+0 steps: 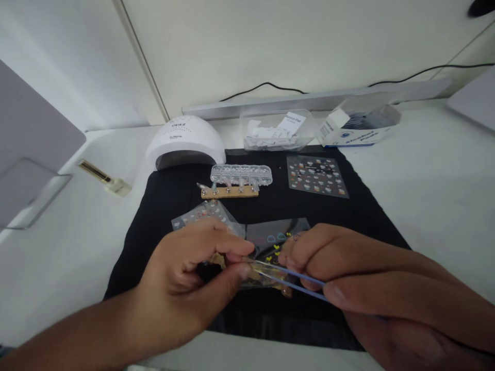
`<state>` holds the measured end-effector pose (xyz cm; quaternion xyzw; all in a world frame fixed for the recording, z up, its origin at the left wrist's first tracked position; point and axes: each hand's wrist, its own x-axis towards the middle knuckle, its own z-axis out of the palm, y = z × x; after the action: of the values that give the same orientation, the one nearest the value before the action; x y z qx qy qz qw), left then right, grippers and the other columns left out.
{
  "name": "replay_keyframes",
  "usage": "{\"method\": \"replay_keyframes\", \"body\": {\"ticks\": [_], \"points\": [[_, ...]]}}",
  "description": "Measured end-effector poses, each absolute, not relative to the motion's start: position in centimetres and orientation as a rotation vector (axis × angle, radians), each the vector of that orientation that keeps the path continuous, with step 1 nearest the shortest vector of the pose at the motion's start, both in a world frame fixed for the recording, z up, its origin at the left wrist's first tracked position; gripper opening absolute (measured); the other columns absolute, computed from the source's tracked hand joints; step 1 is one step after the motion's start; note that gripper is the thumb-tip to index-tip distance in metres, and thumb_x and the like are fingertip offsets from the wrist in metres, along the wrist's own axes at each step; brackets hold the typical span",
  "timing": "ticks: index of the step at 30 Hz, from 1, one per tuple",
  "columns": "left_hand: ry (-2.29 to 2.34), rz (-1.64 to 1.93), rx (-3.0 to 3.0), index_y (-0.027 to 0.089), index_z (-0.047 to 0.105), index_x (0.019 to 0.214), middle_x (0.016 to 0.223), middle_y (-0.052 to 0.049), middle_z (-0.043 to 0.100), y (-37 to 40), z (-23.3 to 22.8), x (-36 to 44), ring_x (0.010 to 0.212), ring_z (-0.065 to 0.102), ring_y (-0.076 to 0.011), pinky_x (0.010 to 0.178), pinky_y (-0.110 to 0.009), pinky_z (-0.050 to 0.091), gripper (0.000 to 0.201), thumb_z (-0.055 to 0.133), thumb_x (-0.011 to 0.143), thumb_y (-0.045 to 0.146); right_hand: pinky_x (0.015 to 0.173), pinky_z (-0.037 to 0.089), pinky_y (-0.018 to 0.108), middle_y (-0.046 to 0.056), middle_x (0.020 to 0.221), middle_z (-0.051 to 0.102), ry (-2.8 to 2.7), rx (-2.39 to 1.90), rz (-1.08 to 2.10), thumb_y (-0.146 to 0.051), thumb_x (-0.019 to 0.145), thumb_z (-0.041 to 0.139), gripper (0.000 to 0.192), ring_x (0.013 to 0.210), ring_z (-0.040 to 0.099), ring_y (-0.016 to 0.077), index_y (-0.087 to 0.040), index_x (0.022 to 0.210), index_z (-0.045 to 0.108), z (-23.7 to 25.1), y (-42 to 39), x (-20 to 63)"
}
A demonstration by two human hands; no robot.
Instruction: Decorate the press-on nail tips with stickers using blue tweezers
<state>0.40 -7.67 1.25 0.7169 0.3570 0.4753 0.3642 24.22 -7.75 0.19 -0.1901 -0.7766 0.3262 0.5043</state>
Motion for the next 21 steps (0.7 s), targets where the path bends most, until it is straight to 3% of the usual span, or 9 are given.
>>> {"method": "replay_keyframes", "body": {"ticks": [12,21], "points": [[0.934,1.153,1.831,0.015,0.074,0.09,0.077,-0.001,0.069,-7.9,1.7,0.6,0.069,0.066,-0.0102,0.062,-0.019,0.052,0.014,0.068,0.083,0.005,0.083,0.064,0.043,0.01,0.086,0.068,-1.948,-0.354,0.787,-0.021,0.103,0.046,0.022,0.084,0.07,0.0216,-0.014,0.112,0.065,0.9,-6.9,23.9],[0.938,1.146,1.787,0.017,0.075,0.089,0.078,0.0,0.071,-7.8,1.4,0.4,0.071,0.067,-0.0098,0.065,-0.018,0.054,0.013,0.07,0.083,0.006,0.079,0.065,0.044,0.01,0.085,0.069,-1.902,-0.349,0.879,-0.029,0.102,0.051,0.026,0.082,0.071,0.0238,-0.018,0.116,0.069,0.9,-7.0,24.1]]}}
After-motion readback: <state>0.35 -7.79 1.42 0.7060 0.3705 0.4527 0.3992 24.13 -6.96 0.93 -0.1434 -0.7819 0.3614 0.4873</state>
